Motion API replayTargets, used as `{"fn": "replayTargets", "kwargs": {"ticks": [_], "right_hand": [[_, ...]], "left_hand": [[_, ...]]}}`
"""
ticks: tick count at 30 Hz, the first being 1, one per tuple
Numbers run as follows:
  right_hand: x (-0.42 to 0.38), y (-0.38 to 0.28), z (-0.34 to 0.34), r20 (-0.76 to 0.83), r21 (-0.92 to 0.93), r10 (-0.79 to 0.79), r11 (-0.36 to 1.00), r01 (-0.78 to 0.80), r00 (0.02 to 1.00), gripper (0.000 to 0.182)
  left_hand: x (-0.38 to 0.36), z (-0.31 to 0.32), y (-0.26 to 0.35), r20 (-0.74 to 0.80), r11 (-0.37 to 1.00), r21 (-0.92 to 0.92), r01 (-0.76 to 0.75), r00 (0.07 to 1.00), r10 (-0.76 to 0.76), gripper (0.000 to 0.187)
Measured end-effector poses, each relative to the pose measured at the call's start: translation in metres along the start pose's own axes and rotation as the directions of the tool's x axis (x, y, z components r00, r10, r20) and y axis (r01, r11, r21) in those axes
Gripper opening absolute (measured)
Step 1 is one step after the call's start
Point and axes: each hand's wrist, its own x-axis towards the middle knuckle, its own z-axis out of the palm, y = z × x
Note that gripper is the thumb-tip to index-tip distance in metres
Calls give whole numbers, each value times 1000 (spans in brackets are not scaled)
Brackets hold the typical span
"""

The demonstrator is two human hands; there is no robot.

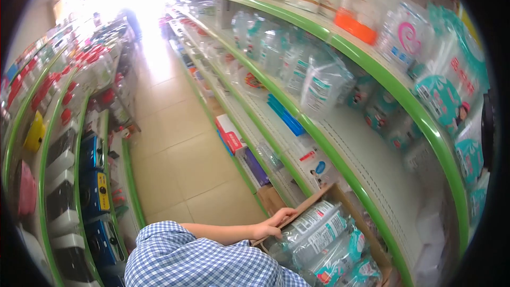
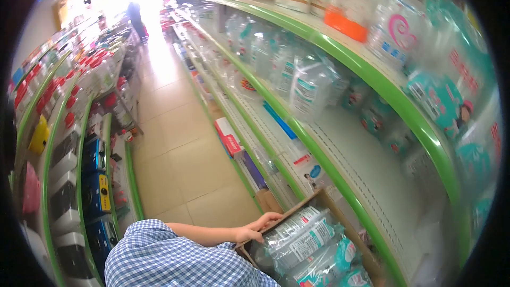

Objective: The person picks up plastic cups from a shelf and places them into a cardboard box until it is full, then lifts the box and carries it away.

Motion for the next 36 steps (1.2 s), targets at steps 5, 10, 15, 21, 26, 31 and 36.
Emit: {"fn": "replayTargets", "kwargs": {"ticks": [5,10,15,21,26,31,36], "right_hand": [[-46,-100,-28,-147,-90,-17,996,4,989,40],[-67,-161,-33,242,-307,-83,939,157,967,46],[-58,-169,-26,135,-296,16,955,25,991,56],[-55,-152,-32,315,4,125,991,-133,941,49],[-47,-138,-26,409,266,186,912,-311,893,26],[-31,-167,-44,181,324,97,934,-152,979,12],[15,-211,-67,-256,656,100,749,97,961,13]], "left_hand": [[-1,-7,-7,19,998,-60,-1,1000,2,94],[2,-1,-2,-1,999,-2,50,999,-50,96],[5,7,8,-62,994,-68,80,995,-84,95],[3,6,9,-64,996,-51,76,995,-79,95],[3,4,12,-48,996,-36,85,995,-86,94],[4,3,15,-35,998,-16,67,997,-67,93],[2,5,15,-47,995,-45,89,995,-91,93]]}}
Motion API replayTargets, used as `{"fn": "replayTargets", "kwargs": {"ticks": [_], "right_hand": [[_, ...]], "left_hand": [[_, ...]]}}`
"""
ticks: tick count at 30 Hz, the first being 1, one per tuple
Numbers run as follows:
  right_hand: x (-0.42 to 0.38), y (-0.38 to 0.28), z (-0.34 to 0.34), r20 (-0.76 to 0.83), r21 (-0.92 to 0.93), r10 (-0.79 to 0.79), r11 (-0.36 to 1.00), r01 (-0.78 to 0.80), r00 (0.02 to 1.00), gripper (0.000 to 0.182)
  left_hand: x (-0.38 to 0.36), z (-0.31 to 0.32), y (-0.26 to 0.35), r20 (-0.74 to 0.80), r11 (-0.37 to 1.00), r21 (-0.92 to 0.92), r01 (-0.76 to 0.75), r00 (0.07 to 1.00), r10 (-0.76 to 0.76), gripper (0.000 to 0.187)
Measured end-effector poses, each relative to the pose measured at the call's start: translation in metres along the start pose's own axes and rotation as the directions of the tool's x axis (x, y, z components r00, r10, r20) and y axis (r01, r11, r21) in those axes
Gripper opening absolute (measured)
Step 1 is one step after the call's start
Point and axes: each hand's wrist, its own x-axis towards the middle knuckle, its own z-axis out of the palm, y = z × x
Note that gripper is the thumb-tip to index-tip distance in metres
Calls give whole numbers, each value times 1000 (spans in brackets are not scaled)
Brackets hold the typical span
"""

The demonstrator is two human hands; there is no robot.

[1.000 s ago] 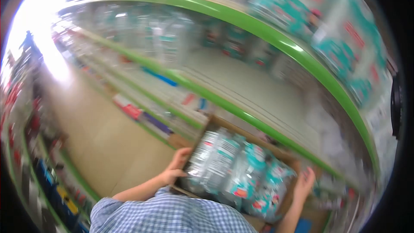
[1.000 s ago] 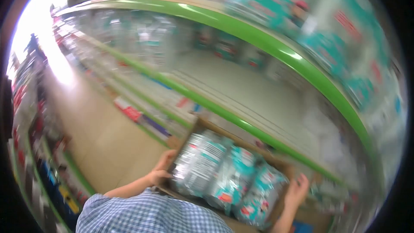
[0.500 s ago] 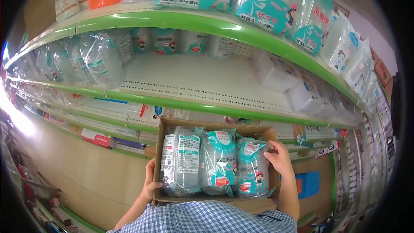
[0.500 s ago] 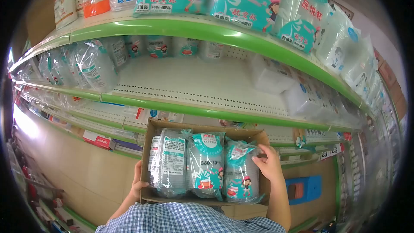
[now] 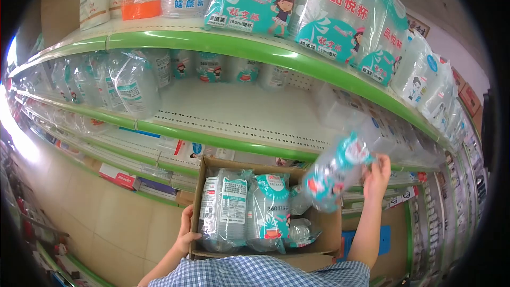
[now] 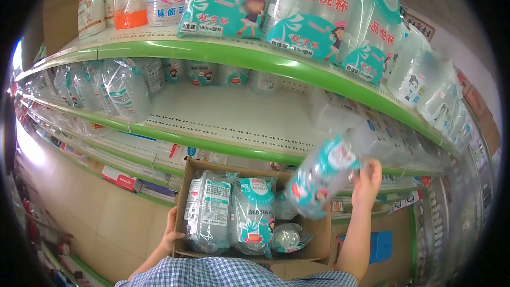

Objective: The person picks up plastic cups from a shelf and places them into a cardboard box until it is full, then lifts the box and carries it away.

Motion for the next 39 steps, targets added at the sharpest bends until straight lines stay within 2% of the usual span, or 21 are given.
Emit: {"fn": "replayTargets", "kwargs": {"ticks": [4,7,10,13,14,16,17,20,23,26,29,32,35,39], "right_hand": [[45,23,28,56,115,100,988,-106,993,15],[76,30,64,31,197,94,976,-98,995,16],[109,46,95,-81,236,23,972,-3,996,16],[130,91,111,14,74,-374,925,372,927,19],[130,101,111,65,-90,-437,893,442,897,20],[121,107,120,189,-397,-527,731,556,828,23],[119,106,120,156,-305,-455,822,480,877,29],[95,83,128,71,-551,-677,585,595,732,32],[78,99,113,165,-625,-714,459,632,681,38],[52,100,104,397,-631,-639,331,702,658,40],[43,106,104,516,-650,-406,388,653,754,43],[52,119,112,612,-634,-312,355,687,727,45],[76,140,123,625,-655,-260,339,676,736,50],[124,177,141,552,-741,-117,386,549,826,59]], "left_hand": [[2,-4,-9,17,999,-23,-28,999,29,93],[2,-6,-9,18,999,9,-53,998,53,93],[0,-5,-8,-8,1000,-20,-23,1000,23,94],[-1,-4,-9,-4,999,-36,-18,1000,18,93],[-1,-5,-9,-1,1000,-22,-19,1000,19,93],[0,-7,-10,10,1000,4,-24,1000,24,94],[1,-8,-10,8,1000,11,-24,1000,24,94],[0,-8,-13,-8,1000,23,-20,1000,20,94],[1,-10,-13,-7,999,49,-12,1000,13,94],[1,-7,-10,-3,998,61,11,1000,-11,95],[1,-3,-6,-9,1000,22,10,1000,-10,95],[2,-9,-15,2,1000,4,-16,1000,16,94],[2,-9,-20,-4,999,-42,-32,999,32,94],[2,-5,-16,-7,998,-56,-36,999,35,95]]}}
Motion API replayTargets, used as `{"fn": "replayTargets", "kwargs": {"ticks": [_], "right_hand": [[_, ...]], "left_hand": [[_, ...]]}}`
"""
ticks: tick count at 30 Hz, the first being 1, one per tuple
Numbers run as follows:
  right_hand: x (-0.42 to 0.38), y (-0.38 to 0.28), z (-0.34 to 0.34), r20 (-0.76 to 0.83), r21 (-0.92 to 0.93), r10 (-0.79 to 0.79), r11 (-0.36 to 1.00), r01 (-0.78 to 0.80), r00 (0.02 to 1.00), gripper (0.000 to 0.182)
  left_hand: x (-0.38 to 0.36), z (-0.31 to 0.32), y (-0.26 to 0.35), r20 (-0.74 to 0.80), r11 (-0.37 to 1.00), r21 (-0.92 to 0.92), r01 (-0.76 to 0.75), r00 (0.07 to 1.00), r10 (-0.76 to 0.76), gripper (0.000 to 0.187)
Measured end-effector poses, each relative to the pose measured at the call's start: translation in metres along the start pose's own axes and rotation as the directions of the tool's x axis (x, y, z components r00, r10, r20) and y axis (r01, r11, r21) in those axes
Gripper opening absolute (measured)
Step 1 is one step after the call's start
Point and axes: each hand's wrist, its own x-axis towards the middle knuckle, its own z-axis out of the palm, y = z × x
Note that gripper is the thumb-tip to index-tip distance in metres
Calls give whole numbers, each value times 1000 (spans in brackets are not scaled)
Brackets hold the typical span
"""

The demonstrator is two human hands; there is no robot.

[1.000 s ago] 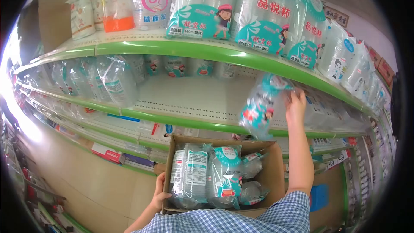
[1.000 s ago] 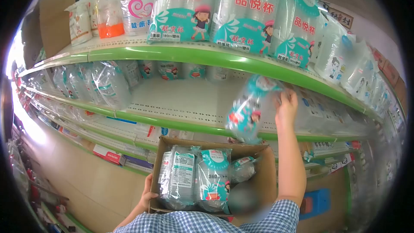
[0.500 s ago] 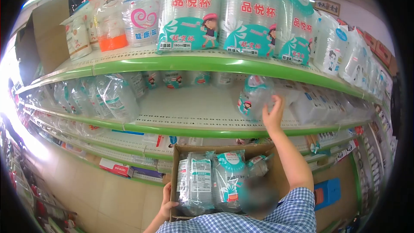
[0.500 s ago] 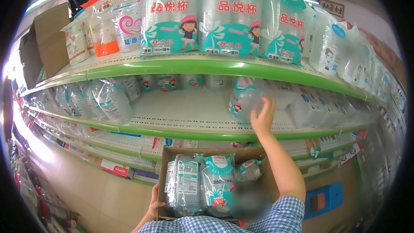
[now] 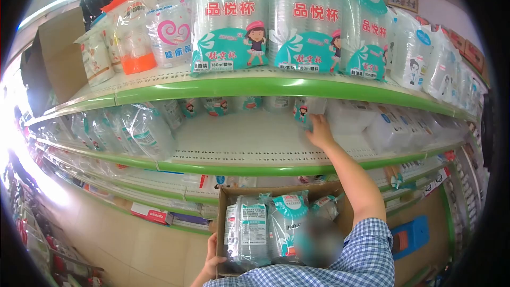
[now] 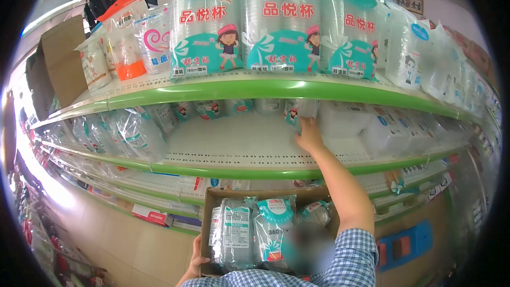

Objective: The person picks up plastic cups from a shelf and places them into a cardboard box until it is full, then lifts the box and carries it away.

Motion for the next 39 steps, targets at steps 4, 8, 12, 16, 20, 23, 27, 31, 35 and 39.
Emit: {"fn": "replayTargets", "kwargs": {"ticks": [4,8,12,16,20,23,27,31,35,39], "right_hand": [[38,7,16,121,15,120,992,-123,985,62],[56,18,24,235,-7,153,988,-156,960,61],[39,0,14,132,7,88,996,-90,987,44],[-11,-56,-45,117,235,-137,966,106,984,21],[-68,-94,-108,594,407,-110,896,-179,797,19],[-110,-100,-122,632,386,-196,919,-85,750,22],[-148,-78,-97,682,168,-81,985,-48,727,33],[-179,-67,-54,717,257,9,926,-276,697,56],[-183,-88,-54,851,324,163,584,-744,498,82],[-198,-95,-50,811,484,59,490,-725,582,95]], "left_hand": [[0,-1,0,10,1000,-3,3,1000,-3,96],[-2,-1,1,3,1000,18,12,1000,-12,96],[-4,1,3,-19,999,21,35,999,-35,96],[0,-6,-3,12,999,31,6,1000,-6,95],[-1,-1,2,5,999,19,32,999,-32,94],[1,1,3,-6,1000,27,14,1000,-14,94],[-1,1,4,-18,998,62,21,1000,-20,94],[-3,2,6,-3,997,70,24,1000,-24,94],[-3,7,13,-11,996,70,51,999,-50,94],[-1,1,5,10,998,49,38,999,-39,94]]}}
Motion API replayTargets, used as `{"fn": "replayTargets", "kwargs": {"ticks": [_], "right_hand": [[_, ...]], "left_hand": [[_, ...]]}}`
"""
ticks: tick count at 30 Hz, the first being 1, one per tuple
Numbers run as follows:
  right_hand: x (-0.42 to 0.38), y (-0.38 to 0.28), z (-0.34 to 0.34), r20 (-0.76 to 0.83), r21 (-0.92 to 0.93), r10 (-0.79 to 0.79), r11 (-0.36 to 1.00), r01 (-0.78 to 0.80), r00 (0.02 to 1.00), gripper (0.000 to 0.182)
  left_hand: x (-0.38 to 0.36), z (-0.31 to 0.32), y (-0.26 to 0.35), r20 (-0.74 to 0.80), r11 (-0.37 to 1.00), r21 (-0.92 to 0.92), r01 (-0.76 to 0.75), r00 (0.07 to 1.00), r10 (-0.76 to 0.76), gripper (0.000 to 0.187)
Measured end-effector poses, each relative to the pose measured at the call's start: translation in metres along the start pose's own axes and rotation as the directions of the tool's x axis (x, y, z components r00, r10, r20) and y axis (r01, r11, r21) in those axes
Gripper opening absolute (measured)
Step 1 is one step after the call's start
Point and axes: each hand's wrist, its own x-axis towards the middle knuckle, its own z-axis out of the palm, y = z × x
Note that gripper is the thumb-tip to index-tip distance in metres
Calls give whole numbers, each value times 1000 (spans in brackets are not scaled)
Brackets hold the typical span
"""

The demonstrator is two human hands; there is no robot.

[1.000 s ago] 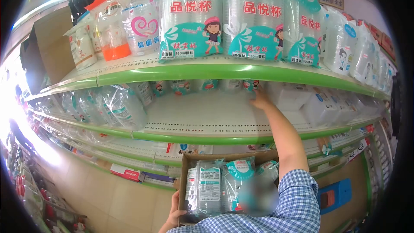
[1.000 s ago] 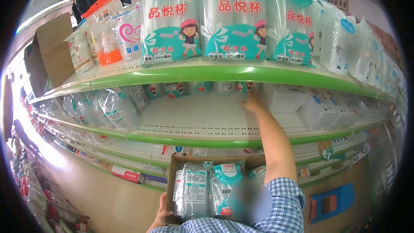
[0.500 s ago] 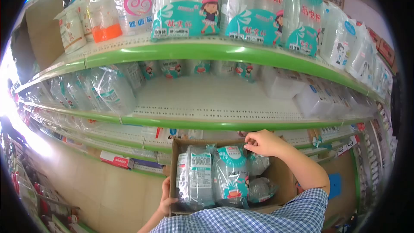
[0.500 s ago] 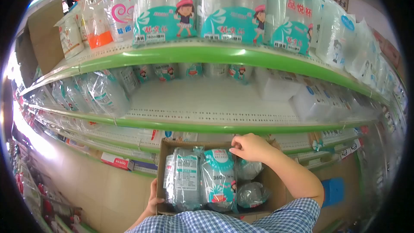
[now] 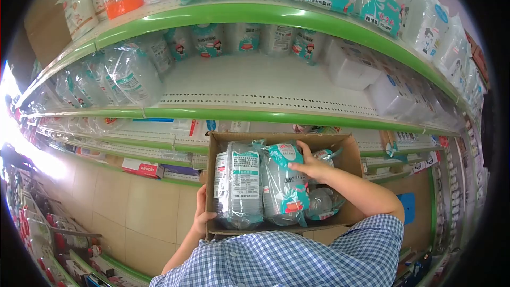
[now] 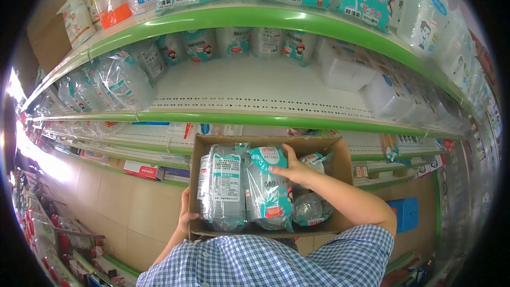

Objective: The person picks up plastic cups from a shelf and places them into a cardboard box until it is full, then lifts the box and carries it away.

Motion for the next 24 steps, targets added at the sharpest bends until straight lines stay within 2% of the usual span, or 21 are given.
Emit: {"fn": "replayTargets", "kwargs": {"ticks": [6,11,14,17,21,24], "right_hand": [[-12,-1,11,-53,242,10,970,3,999,95],[-26,2,14,-163,224,-57,970,93,985,90],[-38,-10,12,-177,295,-12,953,64,984,90],[-46,-14,4,-221,189,-134,966,177,966,86],[-61,-46,-15,-179,171,-295,930,325,939,91],[-62,-83,-33,-301,167,-476,826,538,826,92]], "left_hand": [[0,2,2,-2,1000,-11,-2,1000,2,94],[-1,-1,0,-8,1000,28,-13,1000,14,94],[0,-1,0,-7,1000,22,-4,1000,4,95],[0,4,5,-6,1000,3,13,1000,-13,95],[0,2,1,-10,1000,3,-2,1000,2,95],[-1,0,1,-17,1000,25,6,1000,-6,95]]}}
